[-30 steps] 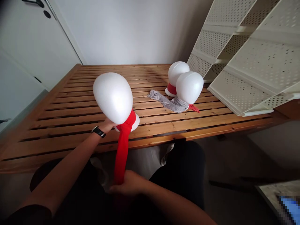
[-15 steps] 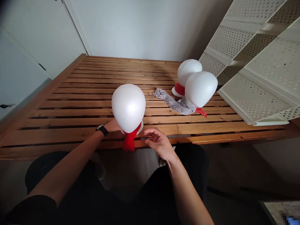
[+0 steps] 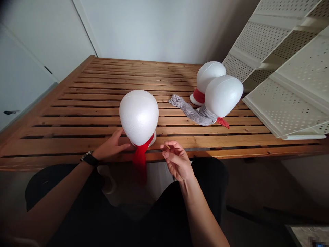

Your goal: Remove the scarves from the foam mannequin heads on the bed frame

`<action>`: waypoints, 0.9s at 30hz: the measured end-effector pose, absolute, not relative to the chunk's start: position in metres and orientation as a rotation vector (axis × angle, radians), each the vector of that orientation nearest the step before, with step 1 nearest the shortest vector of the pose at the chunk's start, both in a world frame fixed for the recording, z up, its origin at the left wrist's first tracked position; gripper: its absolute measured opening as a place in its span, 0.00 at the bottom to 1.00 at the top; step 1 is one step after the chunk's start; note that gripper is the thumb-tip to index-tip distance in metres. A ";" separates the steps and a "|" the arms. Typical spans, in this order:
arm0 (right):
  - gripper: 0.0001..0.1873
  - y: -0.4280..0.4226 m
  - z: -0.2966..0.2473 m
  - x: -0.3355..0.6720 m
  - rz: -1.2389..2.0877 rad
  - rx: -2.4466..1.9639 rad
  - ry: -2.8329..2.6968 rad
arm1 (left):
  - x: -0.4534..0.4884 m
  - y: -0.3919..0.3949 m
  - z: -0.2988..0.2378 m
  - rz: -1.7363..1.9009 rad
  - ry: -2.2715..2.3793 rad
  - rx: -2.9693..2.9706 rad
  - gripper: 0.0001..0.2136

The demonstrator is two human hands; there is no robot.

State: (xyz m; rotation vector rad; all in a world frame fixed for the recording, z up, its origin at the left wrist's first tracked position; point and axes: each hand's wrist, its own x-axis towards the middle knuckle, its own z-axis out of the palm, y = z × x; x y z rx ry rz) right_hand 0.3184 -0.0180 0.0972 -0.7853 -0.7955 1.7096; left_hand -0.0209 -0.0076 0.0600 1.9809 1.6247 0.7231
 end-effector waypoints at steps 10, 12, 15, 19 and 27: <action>0.16 -0.035 0.166 0.297 1.716 -0.532 -0.945 | -0.002 -0.022 0.058 0.836 1.594 1.932 0.32; 0.16 -0.031 0.180 0.290 1.736 -0.453 -0.942 | 0.000 -0.020 0.056 0.860 1.610 1.915 0.31; 0.17 -0.024 0.194 0.282 1.758 -0.321 -0.958 | 0.000 -0.021 0.053 0.875 1.630 1.903 0.30; 0.15 -0.020 0.201 0.277 1.807 -0.215 -0.980 | 0.000 -0.024 0.050 0.888 1.623 1.920 0.31; 0.14 -0.025 0.199 0.273 1.846 -0.230 -0.937 | 0.001 -0.024 0.048 0.905 1.629 1.936 0.30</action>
